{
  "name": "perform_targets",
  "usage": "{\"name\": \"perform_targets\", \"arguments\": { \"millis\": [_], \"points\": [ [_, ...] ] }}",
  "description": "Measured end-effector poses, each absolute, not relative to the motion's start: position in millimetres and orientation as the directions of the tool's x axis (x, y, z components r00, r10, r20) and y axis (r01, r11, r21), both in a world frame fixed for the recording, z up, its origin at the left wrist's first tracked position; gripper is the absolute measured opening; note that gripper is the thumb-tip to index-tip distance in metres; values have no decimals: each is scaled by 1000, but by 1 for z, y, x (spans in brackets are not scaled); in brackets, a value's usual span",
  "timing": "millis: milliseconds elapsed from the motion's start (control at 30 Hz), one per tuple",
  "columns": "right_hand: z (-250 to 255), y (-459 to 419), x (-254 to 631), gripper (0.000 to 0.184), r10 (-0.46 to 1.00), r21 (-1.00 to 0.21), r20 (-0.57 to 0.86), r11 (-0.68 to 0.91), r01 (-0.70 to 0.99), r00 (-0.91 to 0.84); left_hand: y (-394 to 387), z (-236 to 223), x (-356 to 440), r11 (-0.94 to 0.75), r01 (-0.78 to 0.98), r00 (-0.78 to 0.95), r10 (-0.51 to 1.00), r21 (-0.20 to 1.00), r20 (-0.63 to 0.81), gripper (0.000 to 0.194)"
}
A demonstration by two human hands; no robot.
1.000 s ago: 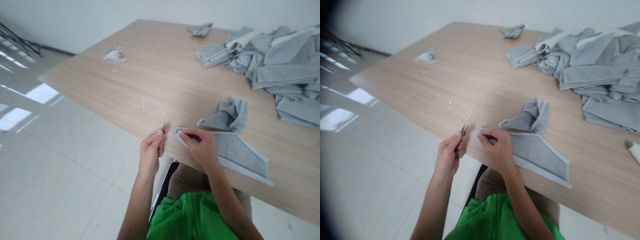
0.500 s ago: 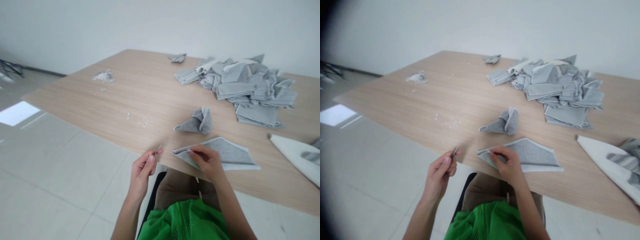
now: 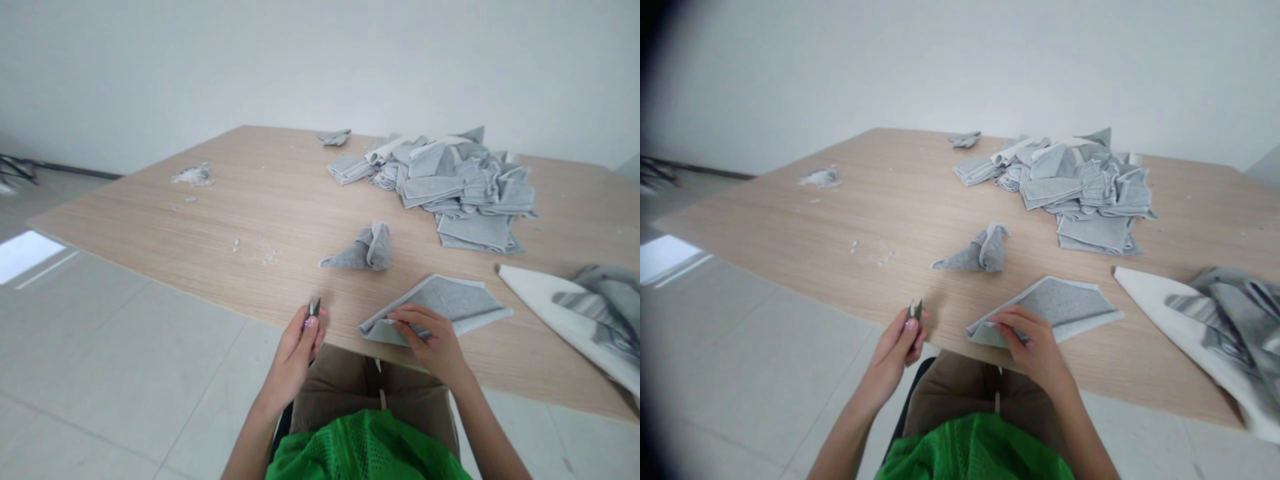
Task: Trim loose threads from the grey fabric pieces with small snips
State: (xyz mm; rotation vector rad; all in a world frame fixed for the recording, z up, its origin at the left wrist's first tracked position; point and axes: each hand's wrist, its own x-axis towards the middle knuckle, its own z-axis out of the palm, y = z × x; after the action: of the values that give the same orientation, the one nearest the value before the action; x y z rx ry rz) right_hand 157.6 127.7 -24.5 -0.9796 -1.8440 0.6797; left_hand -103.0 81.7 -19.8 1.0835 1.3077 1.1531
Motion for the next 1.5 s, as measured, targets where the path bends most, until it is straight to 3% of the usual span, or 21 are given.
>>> {"name": "perform_targets", "arguments": {
  "millis": [133,300,500,633,767,1000,1133,1267,1400,1500],
  "points": [
    [-20,133,180,20,792,-700,509,609,374,-337,82,-17,-84,45,200,20,999,979,-50,37],
    [-17,107,194,23,686,-652,318,659,374,-655,86,-16,-68,-3,429,91,995,903,-40,34],
    [-25,84,211,33,660,-610,323,693,384,-678,85,-17,-58,-123,659,143,989,742,37,33],
    [-27,82,231,24,662,-605,326,695,388,-675,79,-14,-49,-170,688,219,975,705,22,39],
    [-33,80,236,18,710,-577,422,690,437,-563,80,-13,-29,-160,697,239,971,699,-17,46],
    [-28,103,233,22,746,-528,517,664,529,-420,86,-15,4,-135,799,174,985,587,-11,29],
    [-17,139,233,25,751,-463,451,658,593,-482,86,-14,8,-93,864,130,991,494,-41,25],
    [-9,169,220,27,673,-393,337,736,551,-658,89,-11,9,-80,866,105,994,494,-22,28],
    [-11,184,203,24,586,-460,244,771,440,-772,99,-12,8,-100,847,107,994,523,18,25],
    [-15,190,197,18,605,-512,270,749,421,-749,108,-14,4,-96,833,87,995,544,42,25]
  ]
}}
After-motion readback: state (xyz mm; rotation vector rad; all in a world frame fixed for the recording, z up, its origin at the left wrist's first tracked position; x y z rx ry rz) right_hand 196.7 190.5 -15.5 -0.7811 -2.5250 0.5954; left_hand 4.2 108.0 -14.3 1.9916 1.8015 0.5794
